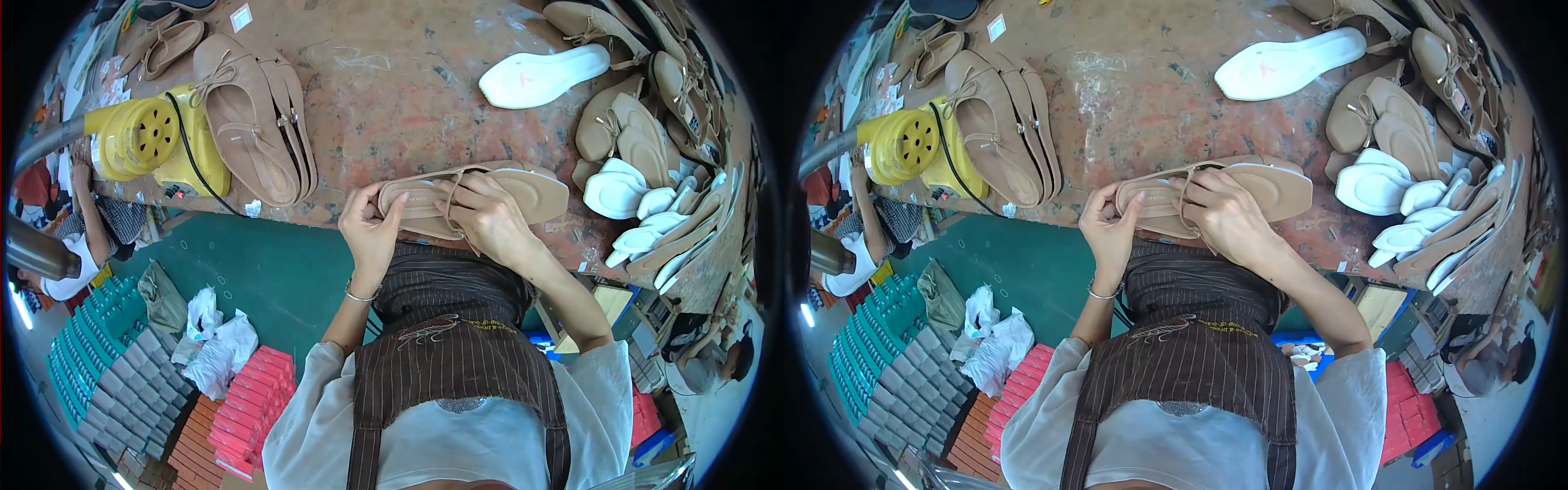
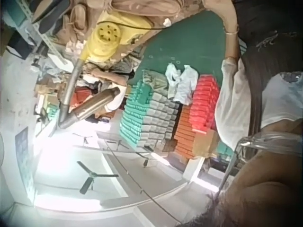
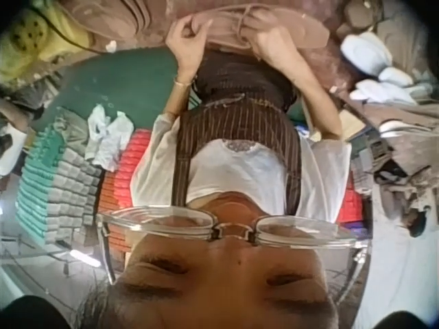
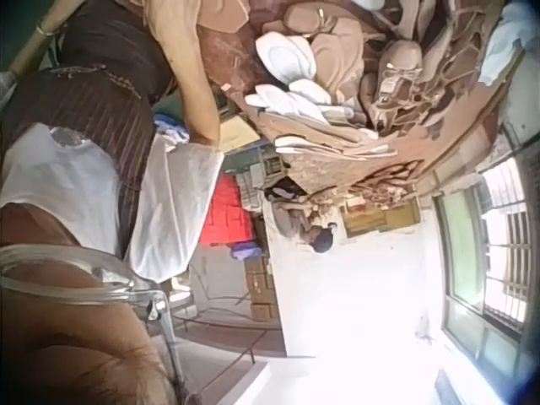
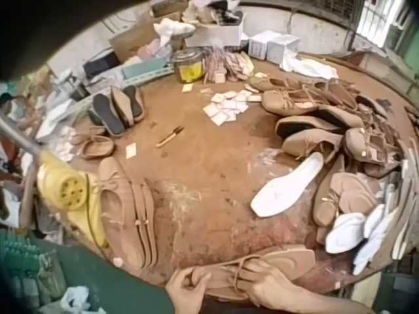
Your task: The recorder inserts white insoles into beige flat shoes and then uses a heat gun machine to seal or finish them.
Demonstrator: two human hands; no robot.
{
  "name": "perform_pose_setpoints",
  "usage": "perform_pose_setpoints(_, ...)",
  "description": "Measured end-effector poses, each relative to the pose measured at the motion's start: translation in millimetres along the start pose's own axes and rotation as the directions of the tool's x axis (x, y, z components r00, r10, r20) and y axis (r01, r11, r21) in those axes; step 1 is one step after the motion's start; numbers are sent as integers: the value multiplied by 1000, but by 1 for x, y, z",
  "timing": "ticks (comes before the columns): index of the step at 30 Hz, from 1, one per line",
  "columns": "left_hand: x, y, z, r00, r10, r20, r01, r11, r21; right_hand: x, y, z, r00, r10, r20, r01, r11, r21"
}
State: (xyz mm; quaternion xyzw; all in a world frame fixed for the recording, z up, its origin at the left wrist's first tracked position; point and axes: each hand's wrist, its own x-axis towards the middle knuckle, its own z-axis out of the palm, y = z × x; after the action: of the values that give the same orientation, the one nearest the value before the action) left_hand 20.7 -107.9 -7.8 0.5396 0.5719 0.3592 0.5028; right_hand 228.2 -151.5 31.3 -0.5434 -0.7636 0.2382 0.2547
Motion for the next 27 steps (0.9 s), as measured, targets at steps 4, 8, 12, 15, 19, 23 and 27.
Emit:
perform_pose_setpoints(4,10,4,3,1000,-26,-13,26,1000,-10,6,2,-3,998,-15,59,18,999,-52)
perform_pose_setpoints(8,5,34,-12,990,114,-82,-89,962,258,12,-8,-14,955,-220,200,232,972,-37)
perform_pose_setpoints(12,18,16,-4,980,197,-37,-185,961,205,32,9,-7,851,-245,465,251,967,51)
perform_pose_setpoints(15,16,10,-1,986,161,-32,-152,970,187,33,-8,-13,868,-145,475,196,979,-60)
perform_pose_setpoints(19,10,11,-6,986,166,12,-165,963,213,6,-14,-6,931,-188,313,229,968,-100)
perform_pose_setpoints(23,6,10,-3,964,266,12,-262,939,221,-16,-12,-8,979,-41,199,104,942,-319)
perform_pose_setpoints(27,-3,12,0,958,286,9,-277,921,274,-14,-7,-24,997,3,79,19,962,-272)
